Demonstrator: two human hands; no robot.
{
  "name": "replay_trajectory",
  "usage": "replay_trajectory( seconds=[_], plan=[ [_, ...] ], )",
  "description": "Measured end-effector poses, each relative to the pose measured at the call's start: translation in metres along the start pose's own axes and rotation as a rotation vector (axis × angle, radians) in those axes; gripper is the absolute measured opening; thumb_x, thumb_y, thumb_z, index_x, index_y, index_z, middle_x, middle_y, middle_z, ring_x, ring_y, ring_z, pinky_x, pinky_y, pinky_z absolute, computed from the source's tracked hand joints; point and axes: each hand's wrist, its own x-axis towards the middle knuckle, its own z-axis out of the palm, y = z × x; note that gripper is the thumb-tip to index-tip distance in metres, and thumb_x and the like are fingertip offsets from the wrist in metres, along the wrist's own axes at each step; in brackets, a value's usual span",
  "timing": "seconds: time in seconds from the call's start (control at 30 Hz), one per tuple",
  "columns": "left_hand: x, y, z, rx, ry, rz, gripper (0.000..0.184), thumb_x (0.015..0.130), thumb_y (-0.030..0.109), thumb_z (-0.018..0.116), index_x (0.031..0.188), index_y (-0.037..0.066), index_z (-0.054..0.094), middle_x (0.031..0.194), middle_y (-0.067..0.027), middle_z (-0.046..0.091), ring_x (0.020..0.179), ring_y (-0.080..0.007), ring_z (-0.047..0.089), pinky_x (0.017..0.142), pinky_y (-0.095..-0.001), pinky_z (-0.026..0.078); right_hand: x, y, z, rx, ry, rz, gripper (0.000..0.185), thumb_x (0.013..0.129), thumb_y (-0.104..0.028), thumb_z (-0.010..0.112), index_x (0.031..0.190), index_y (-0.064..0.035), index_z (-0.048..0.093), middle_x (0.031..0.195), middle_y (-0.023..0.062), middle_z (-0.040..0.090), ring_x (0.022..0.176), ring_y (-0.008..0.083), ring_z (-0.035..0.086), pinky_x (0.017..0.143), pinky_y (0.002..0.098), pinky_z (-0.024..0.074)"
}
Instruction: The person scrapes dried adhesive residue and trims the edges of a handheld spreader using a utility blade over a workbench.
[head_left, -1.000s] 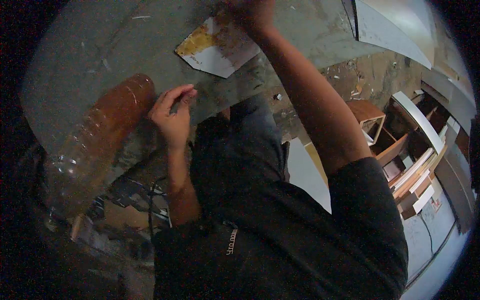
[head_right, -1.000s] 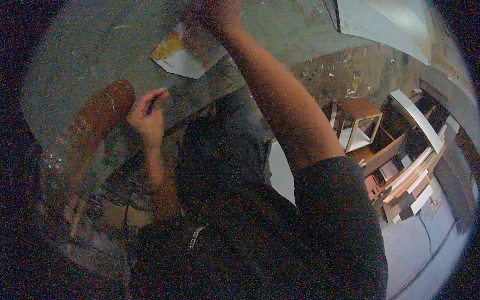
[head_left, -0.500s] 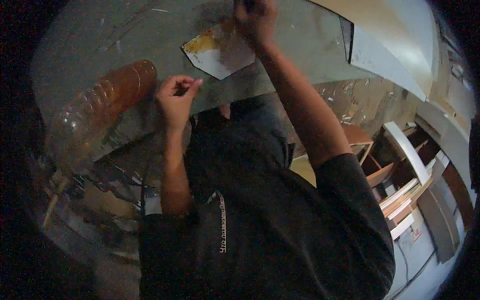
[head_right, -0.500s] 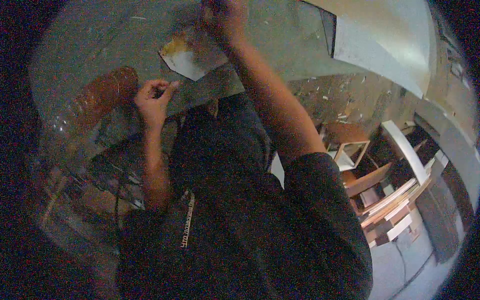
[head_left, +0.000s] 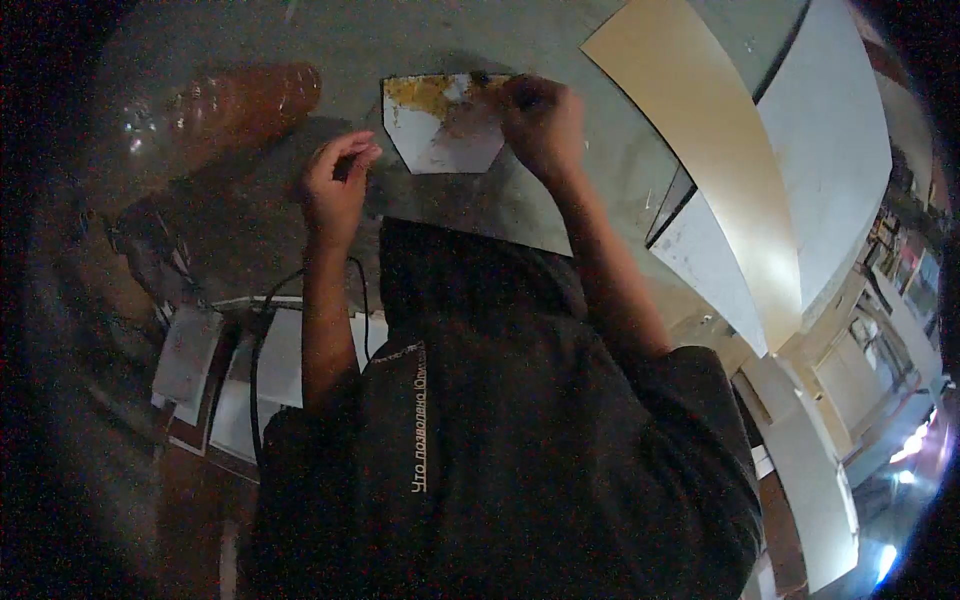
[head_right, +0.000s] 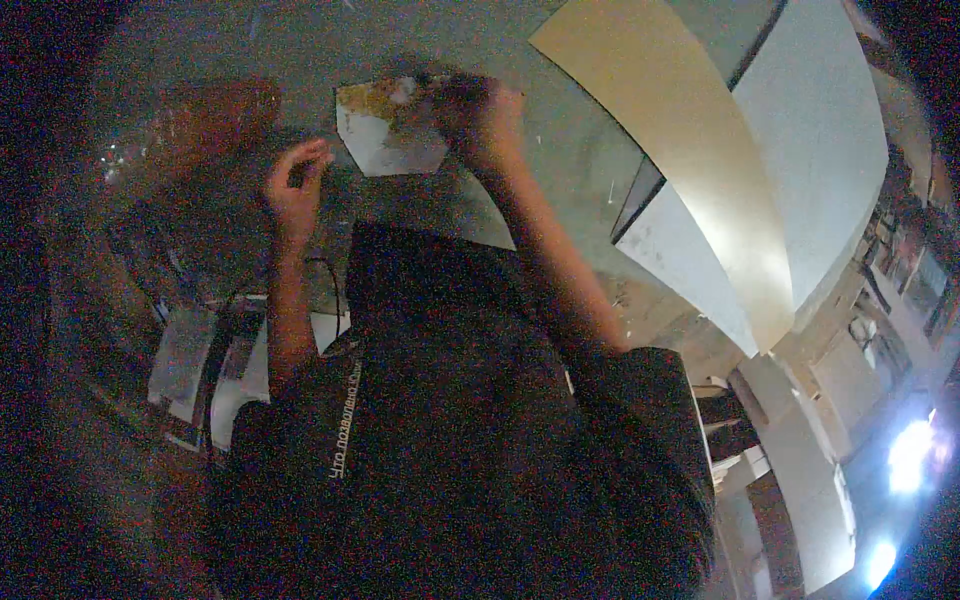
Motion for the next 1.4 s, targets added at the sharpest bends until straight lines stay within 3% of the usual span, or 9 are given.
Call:
replay_trajectory(
  seconds=[0.1,0.23,0.43,0.7,0.9,1.1,1.2,1.3,1.4],
  plan=[
    [-0.01,-0.006,0.008,0.039,0.044,-0.11,0.021,0.082,0.02,0.079,0.093,0.005,0.07,0.088,-0.0063,0.068,0.083,-0.0184,0.065,0.078,-0.0297,0.05,0.016,-0.015,-0.014,-0.303,-0.407,0.019,0.034,0.087,-0.033,0.07,0.082,-0.0001,0.073,0.065,0.0116,0.067,0.058,0.0155,0.062,0.061,0.0346,0.0515],
    [-0.008,0.002,0.008,0.346,-0.025,-0.282,0.039,0.075,0.032,0.084,0.1,0.007,0.068,0.098,-0.0063,0.065,0.088,-0.0199,0.063,0.079,-0.0314,0.05,0.024,-0.019,-0.008,-0.22,-0.405,0.046,0.035,0.087,-0.034,0.069,0.08,-0.0011,0.074,0.062,0.0122,0.066,0.056,0.0161,0.062,0.057,0.0353,0.0506],
    [-0.024,0.03,0.051,0.607,0.275,0.114,0.077,0.067,0.055,0.084,0.129,0.015,0.061,0.132,-0.0132,0.047,0.122,-0.031,0.045,0.103,-0.0467,0.035,0.015,-0.015,-0.003,-0.141,-0.34,-0.046,0.029,0.087,-0.031,0.069,0.081,-0.0027,0.074,0.064,0.0149,0.066,0.054,0.0195,0.062,0.056,0.0358,0.0504],
    [-0.026,0.018,0.057,0.386,0.292,0.097,0.078,0.069,0.057,0.081,0.132,0.017,0.061,0.135,-0.0145,0.045,0.125,-0.0331,0.043,0.106,-0.05,0.029,0.027,-0.014,0.019,-0.299,-0.413,-0.104,0.018,0.082,-0.023,0.069,0.081,-0.0061,0.074,0.072,0.0197,0.066,0.067,0.0353,0.067,0.061,0.0411,0.0535],
    [-0.03,0.013,0.056,0.438,0.278,0.118,0.076,0.07,0.055,0.081,0.132,0.017,0.061,0.136,-0.016,0.046,0.125,-0.034,0.044,0.105,-0.0503,0.029,0.029,-0.012,0.025,-0.417,-0.329,-0.365,0.024,0.083,-0.027,0.068,0.075,-0.0056,0.072,0.068,0.0178,0.065,0.063,0.0376,0.065,0.058,0.0424,0.0532],
    [-0.031,0.003,0.065,0.356,0.335,0.148,0.077,0.072,0.057,0.079,0.135,0.018,0.059,0.133,-0.0166,0.048,0.124,-0.034,0.044,0.105,-0.0517,0.028,0.032,-0.011,0.031,-0.453,-0.384,-0.317,0.029,0.084,-0.03,0.065,0.074,-0.0039,0.072,0.07,0.0192,0.065,0.064,0.0392,0.065,0.057,0.0439,0.0533],
    [-0.033,0.008,0.062,0.427,0.335,0.174,0.077,0.072,0.059,0.078,0.135,0.018,0.059,0.133,-0.0162,0.048,0.123,-0.033,0.045,0.105,-0.052,0.028,0.033,-0.017,0.033,-0.508,-0.386,-0.286,0.032,0.087,-0.031,0.067,0.075,-0.0017,0.071,0.064,0.0149,0.066,0.056,0.0313,0.065,0.055,0.0389,0.0519],
    [-0.036,0.013,0.063,0.479,0.324,0.173,0.077,0.072,0.06,0.078,0.134,0.018,0.059,0.132,-0.0154,0.048,0.122,-0.0322,0.046,0.105,-0.0521,0.028,0.035,-0.045,0.028,-0.352,-0.48,0.22,0.038,0.093,-0.035,0.062,0.083,0.0018,0.065,0.083,0.0213,0.068,0.073,0.0319,0.064,0.071,0.0404,0.0502],
    [-0.036,0.001,0.08,0.269,0.353,0.136,0.076,0.071,0.061,0.078,0.132,0.018,0.061,0.131,-0.0148,0.049,0.121,-0.032,0.046,0.105,-0.0506,0.029,0.035,-0.007,0.058,-0.452,-0.434,0.054,0.047,0.091,-0.043,0.061,0.083,0.0031,0.066,0.086,0.0215,0.07,0.074,0.0342,0.066,0.071,0.0419,0.0504]
  ],
)
